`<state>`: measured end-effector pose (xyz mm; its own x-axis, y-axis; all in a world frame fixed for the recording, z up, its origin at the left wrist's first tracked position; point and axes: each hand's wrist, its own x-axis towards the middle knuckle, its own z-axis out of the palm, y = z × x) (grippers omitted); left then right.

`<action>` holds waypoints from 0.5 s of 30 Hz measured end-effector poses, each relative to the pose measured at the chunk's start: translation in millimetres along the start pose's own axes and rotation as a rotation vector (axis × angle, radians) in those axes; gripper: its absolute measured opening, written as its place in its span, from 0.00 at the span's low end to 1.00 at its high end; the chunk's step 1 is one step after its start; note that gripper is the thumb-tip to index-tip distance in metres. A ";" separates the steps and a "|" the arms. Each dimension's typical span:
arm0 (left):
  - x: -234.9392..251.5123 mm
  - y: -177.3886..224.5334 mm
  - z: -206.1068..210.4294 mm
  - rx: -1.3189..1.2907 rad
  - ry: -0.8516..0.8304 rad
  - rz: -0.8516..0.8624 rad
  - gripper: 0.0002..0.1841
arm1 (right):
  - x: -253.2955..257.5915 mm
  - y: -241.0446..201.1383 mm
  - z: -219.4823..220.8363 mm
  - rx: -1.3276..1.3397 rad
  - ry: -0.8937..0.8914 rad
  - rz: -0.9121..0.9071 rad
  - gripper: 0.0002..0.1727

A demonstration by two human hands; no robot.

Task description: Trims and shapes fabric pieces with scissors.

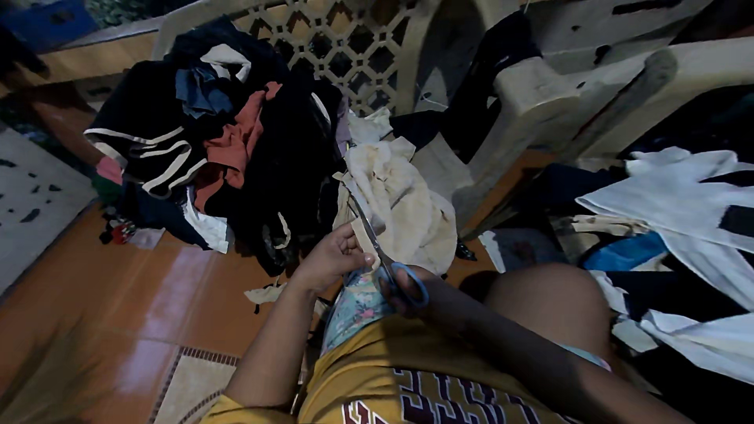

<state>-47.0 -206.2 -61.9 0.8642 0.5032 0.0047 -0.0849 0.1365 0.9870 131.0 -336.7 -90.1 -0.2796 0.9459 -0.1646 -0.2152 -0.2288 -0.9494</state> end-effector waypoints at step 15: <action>-70.4 45.3 -90.1 0.376 0.917 0.233 0.13 | -21.0 26.7 -67.4 0.053 0.399 -0.237 0.27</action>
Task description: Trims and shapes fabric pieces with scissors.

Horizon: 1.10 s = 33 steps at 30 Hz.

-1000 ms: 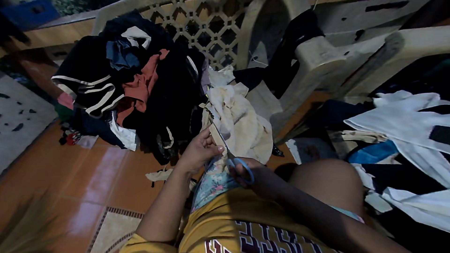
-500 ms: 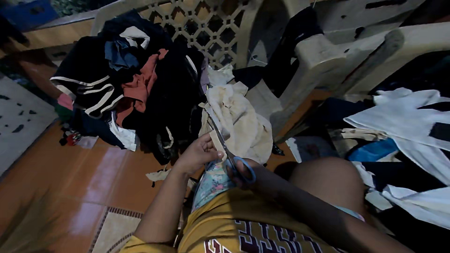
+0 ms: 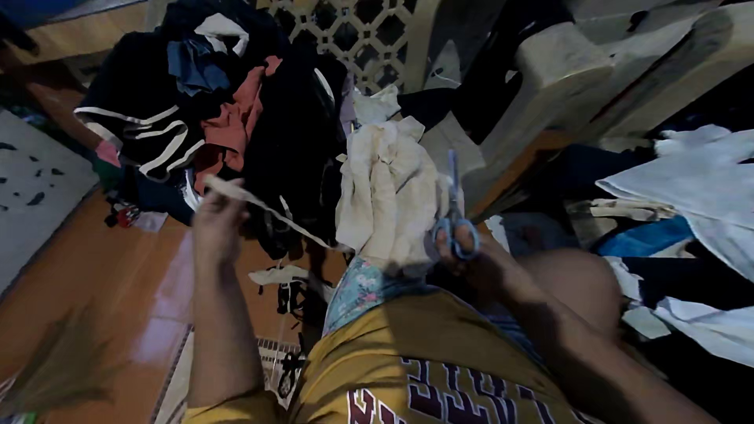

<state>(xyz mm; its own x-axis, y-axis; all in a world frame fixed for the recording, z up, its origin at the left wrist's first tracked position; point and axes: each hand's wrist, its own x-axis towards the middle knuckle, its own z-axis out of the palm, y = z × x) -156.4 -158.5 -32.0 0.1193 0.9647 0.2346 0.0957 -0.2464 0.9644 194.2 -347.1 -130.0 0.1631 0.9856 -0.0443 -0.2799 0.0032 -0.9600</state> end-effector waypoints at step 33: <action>61.9 -23.4 116.2 -0.756 -0.156 -0.289 0.11 | 11.5 -55.7 -65.7 -0.073 0.840 -0.192 0.09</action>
<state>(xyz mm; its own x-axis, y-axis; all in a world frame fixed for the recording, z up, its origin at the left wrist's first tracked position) -36.4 -103.9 -54.2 0.3331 0.9429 -0.0017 -0.5412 0.1927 0.8185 273.8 -347.1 -95.2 0.8547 0.5175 -0.0411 -0.1189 0.1180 -0.9859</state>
